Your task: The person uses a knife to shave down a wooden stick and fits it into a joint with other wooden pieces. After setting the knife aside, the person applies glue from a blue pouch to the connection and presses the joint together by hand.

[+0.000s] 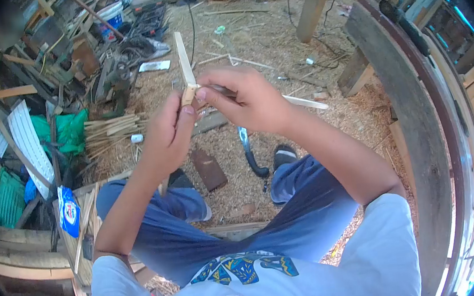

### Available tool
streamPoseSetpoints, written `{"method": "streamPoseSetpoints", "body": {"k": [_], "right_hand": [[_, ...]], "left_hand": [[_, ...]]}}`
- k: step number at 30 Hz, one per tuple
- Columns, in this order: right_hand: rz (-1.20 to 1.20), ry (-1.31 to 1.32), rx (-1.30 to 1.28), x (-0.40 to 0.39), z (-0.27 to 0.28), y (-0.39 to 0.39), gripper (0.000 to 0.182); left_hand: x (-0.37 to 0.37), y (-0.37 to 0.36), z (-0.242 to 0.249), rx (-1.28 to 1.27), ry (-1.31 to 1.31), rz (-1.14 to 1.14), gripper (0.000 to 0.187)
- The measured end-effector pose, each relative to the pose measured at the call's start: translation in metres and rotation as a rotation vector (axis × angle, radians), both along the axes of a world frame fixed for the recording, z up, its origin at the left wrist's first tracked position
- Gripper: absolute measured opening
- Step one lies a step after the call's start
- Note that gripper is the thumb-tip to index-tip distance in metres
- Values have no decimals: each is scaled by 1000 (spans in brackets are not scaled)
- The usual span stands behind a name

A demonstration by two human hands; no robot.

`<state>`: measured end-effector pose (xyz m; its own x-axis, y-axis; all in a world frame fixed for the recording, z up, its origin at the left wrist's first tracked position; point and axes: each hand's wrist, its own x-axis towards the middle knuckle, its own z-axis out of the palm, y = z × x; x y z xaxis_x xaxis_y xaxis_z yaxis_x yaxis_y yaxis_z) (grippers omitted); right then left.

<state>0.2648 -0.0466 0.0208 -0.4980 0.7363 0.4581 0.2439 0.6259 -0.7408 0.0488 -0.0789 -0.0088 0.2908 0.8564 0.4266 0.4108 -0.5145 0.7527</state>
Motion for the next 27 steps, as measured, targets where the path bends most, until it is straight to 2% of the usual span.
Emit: {"method": "streamPoseSetpoints", "body": {"k": [2,5,6,9,15,27], "right_hand": [[-83,0,22,6,10,2,14],[-55,149,-33,17,1,13,15],[-54,141,31,20,2,13,15],[-46,179,-36,23,2,8,17],[-26,180,-176,25,-6,2,19],[-75,197,-87,16,-11,-3,16]], "left_hand": [[1,8,21,-50,47,29,20],[0,19,35,-32,119,10,20],[1,24,34,39,111,-12,21],[8,26,31,275,157,34,18],[10,22,23,420,199,52,16],[6,16,24,350,268,51,15]]}}
